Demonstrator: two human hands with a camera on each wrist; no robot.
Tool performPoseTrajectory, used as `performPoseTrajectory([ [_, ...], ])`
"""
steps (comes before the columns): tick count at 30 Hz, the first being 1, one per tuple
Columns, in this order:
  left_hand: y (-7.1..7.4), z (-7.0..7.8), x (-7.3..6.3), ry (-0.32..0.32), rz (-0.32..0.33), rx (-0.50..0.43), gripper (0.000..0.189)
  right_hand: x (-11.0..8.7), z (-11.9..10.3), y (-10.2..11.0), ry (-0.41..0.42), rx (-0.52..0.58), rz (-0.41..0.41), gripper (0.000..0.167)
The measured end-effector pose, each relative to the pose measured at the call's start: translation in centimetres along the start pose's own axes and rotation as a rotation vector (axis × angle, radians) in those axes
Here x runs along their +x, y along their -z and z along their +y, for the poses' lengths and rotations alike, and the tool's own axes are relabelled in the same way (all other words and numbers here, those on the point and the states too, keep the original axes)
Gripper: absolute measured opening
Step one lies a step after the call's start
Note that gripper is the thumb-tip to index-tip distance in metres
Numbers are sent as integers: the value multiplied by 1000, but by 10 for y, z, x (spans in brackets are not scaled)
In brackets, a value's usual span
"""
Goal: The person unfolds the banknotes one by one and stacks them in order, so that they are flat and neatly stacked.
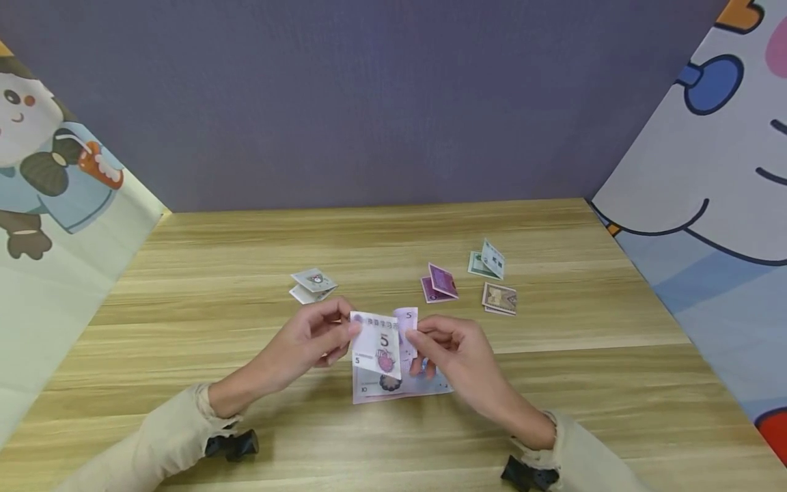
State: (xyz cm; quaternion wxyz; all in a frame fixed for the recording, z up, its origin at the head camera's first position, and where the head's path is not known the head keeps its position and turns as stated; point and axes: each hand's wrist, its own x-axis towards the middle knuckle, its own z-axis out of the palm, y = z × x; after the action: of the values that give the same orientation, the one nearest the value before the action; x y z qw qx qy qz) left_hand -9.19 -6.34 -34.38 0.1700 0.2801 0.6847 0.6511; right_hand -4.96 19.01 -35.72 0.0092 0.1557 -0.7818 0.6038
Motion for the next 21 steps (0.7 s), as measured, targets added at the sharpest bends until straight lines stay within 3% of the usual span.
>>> performPoseTrajectory([
  [5, 5, 1, -3, 14, 2, 52, 14, -1, 2, 7, -1, -28, 14, 12],
  [14, 11, 3, -8, -17, 13, 172, 16, -8, 7, 19, -17, -71, 33, 11],
  [21, 18, 0, -8, -10, 15, 310, 16, -15, 11, 30, -53, -126, 22, 11],
])
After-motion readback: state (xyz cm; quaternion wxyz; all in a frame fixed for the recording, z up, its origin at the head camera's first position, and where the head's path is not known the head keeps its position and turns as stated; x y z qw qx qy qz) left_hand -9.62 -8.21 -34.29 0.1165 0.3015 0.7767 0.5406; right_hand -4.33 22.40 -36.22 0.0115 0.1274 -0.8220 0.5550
